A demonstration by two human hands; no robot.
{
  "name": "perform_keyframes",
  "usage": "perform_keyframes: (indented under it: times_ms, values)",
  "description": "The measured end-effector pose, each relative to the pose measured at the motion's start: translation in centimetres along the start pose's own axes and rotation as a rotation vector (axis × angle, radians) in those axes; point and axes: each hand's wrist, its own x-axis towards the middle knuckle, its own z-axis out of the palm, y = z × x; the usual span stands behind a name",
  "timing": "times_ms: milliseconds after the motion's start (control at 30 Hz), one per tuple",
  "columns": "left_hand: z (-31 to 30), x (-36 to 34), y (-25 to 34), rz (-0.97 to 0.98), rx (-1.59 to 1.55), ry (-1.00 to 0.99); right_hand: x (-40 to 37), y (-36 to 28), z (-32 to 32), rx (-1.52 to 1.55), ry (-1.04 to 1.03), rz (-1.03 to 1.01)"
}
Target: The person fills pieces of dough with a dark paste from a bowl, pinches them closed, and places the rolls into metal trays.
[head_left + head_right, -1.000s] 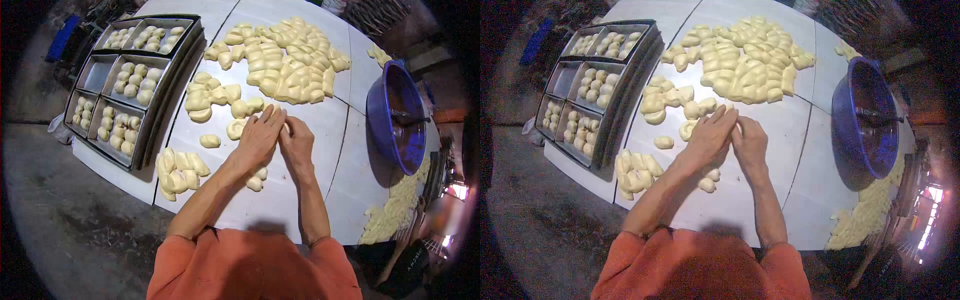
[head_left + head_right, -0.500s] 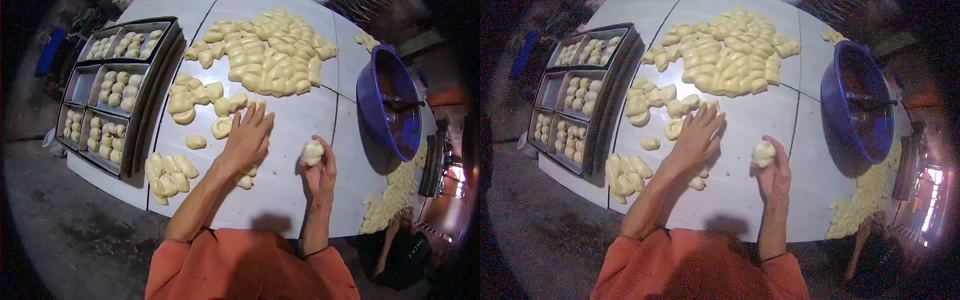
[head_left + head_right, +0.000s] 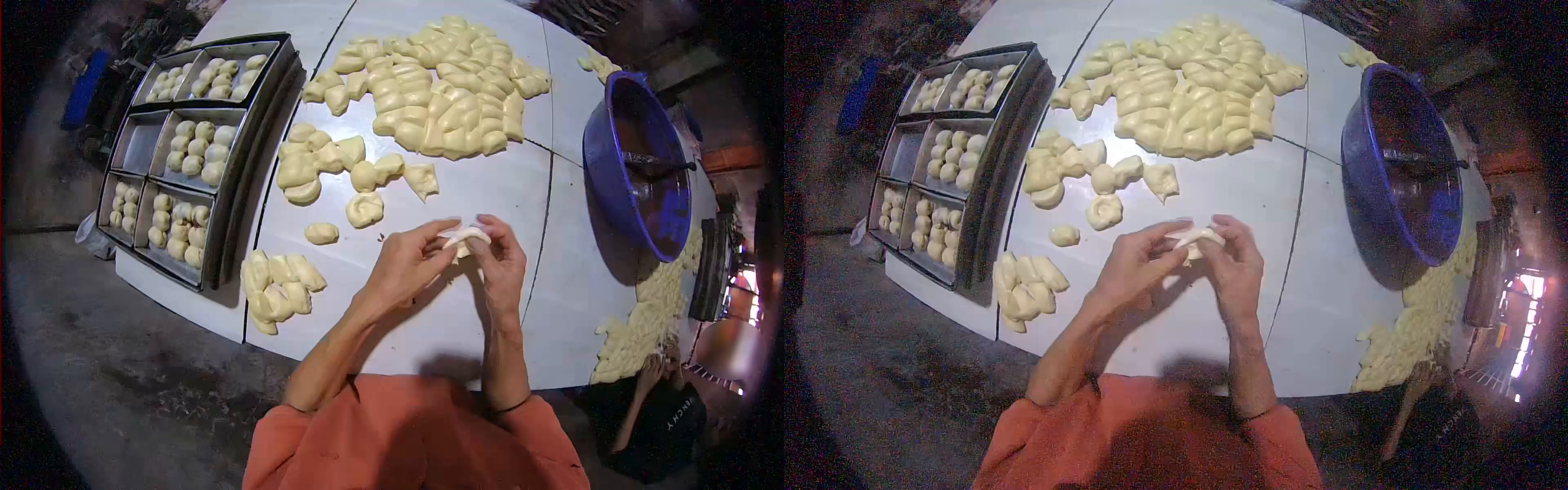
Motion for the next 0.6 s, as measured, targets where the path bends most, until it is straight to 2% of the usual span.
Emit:
perform_keyframes:
  times_ms: [67, 100, 200, 267, 300, 333, 467, 500, 567, 600]
  values:
    - [0.8, -0.5, 0.2, 0.060, -0.136, 0.054, 0.2, -0.7, 0.0, -0.055, 0.037, -0.065]
    - [1.0, -0.2, 0.1, 0.136, -0.019, 0.063, 0.0, -1.4, 0.4, 0.104, 0.009, -0.032]
    - [2.4, 1.2, 0.2, 0.542, 0.075, 0.231, -0.3, -2.2, 0.6, 0.089, -0.036, -0.042]
    - [3.9, 2.2, 0.4, 0.684, -0.079, 0.163, -0.7, -2.7, 1.4, 0.237, -0.104, -0.072]
    - [4.5, 2.5, 0.2, 0.757, -0.022, 0.176, -0.9, -3.6, 1.8, 0.381, -0.145, -0.032]
    - [5.5, 2.6, 0.2, 0.763, -0.069, 0.219, -1.1, -4.5, 2.2, 0.524, -0.186, 0.008]
    - [8.0, 2.9, 1.2, 0.699, -0.275, 0.251, -0.1, -6.2, 1.7, 0.548, -0.210, 0.024]
    - [8.4, 3.5, 0.3, 0.767, -0.282, 0.222, 0.4, -6.3, 1.0, 0.538, -0.238, 0.035]
    - [8.6, 3.4, 0.7, 0.654, -0.248, 0.170, 1.3, -7.4, -0.5, 0.501, -0.287, 0.082]
    - [8.7, 3.2, 1.1, 0.600, -0.228, 0.148, 1.8, -8.3, -1.5, 0.421, -0.213, -0.014]
